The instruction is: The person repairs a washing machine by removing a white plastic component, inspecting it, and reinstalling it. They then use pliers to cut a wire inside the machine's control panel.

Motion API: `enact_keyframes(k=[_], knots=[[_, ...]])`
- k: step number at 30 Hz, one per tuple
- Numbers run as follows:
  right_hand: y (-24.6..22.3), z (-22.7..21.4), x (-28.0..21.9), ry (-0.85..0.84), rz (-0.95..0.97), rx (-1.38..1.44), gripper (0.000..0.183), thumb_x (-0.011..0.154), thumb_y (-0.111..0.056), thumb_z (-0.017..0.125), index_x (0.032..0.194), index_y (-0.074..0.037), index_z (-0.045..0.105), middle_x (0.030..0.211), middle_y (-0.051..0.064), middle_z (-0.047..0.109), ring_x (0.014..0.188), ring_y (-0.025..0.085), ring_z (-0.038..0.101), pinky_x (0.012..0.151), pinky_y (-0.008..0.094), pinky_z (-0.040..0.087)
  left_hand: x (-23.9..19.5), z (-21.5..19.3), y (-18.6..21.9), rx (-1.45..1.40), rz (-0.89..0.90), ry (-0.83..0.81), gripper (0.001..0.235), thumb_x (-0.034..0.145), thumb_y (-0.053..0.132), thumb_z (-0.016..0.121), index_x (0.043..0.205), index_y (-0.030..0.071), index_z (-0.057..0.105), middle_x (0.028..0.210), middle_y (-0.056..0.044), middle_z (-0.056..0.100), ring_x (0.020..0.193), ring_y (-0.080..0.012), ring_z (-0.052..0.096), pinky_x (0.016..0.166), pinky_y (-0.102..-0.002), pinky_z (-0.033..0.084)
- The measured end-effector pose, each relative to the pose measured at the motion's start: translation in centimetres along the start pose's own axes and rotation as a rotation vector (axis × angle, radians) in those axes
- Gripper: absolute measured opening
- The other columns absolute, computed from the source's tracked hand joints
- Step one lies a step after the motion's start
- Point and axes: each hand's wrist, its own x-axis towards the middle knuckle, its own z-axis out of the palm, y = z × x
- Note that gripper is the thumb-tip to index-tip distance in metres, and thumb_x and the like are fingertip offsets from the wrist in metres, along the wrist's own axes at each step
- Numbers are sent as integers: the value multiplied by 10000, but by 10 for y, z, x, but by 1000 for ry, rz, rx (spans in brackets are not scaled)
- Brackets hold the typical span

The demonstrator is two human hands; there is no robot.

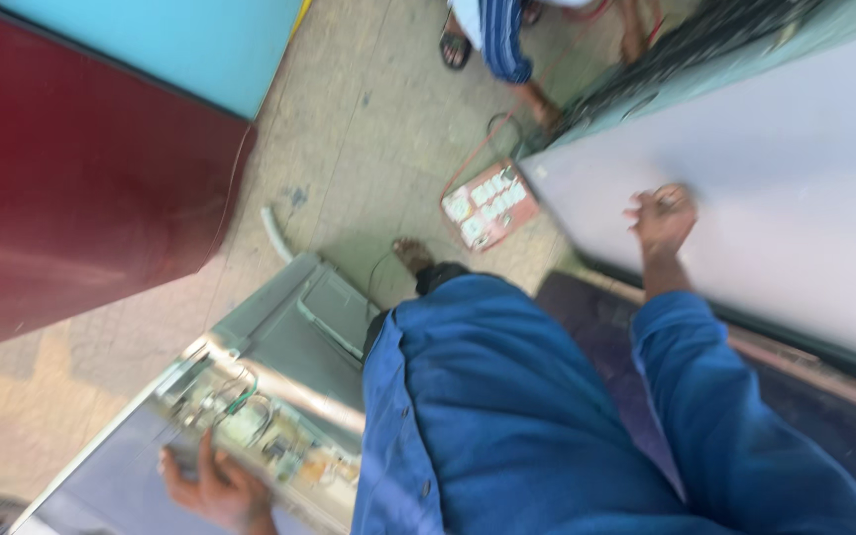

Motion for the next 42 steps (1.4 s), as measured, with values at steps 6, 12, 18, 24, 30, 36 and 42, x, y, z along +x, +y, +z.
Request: enact_keyframes(k=[6,12,18,24,30,36,42], knots=[[-22,4,-11,-81,146,-132,437,893,-67,707,1268,-204,529,956,129,755,649,201,742,445,321,565,1,-5,16,45,-20,-55,324,1120,274,533,1287,78,730,1621,-290,381,1553,-486,352,1265,-607,323],[-18,20,-25,-114,28,-293,227,938,-97,760,946,-36,542,803,146,732,698,190,751,498,322,555,39,20,-18,292,521,98,374,1006,302,616,1176,19,792,1479,-192,464,1415,-501,391,1232,-607,334],[-6,9,-22,-131,-78,-187,243,962,-77,710,796,-61,533,787,102,720,700,138,736,512,280,521,2,28,-26,22,231,111,327,1119,301,572,1225,42,741,1533,-288,426,1466,-524,383,1265,-603,329],[-45,11,-17,16,30,-228,418,938,-121,696,1275,-22,470,844,145,750,674,205,729,552,337,558,26,40,-13,34,201,48,334,1123,306,565,1229,42,740,1536,-292,423,1469,-525,379,1266,-606,326],[-38,28,-12,-61,443,28,871,960,-192,635,1632,-133,84,1041,177,722,747,297,729,601,403,600,27,33,-18,43,196,7,340,1126,311,557,1232,43,738,1539,-295,419,1473,-525,375,1266,-609,324],[-26,31,-31,-217,367,-363,841,886,-210,705,1606,-112,281,1029,167,769,801,255,770,656,382,636,29,32,-16,40,176,17,346,1129,315,550,1236,44,737,1542,-299,416,1477,-526,371,1266,-613,321],[-51,39,-17,-192,-239,-954,662,888,-352,818,1461,-225,513,939,107,800,823,237,743,742,379,602,41,58,1,-6,167,43,353,1133,320,543,1240,44,735,1545,-303,412,1481,-526,367,1266,-616,318]])
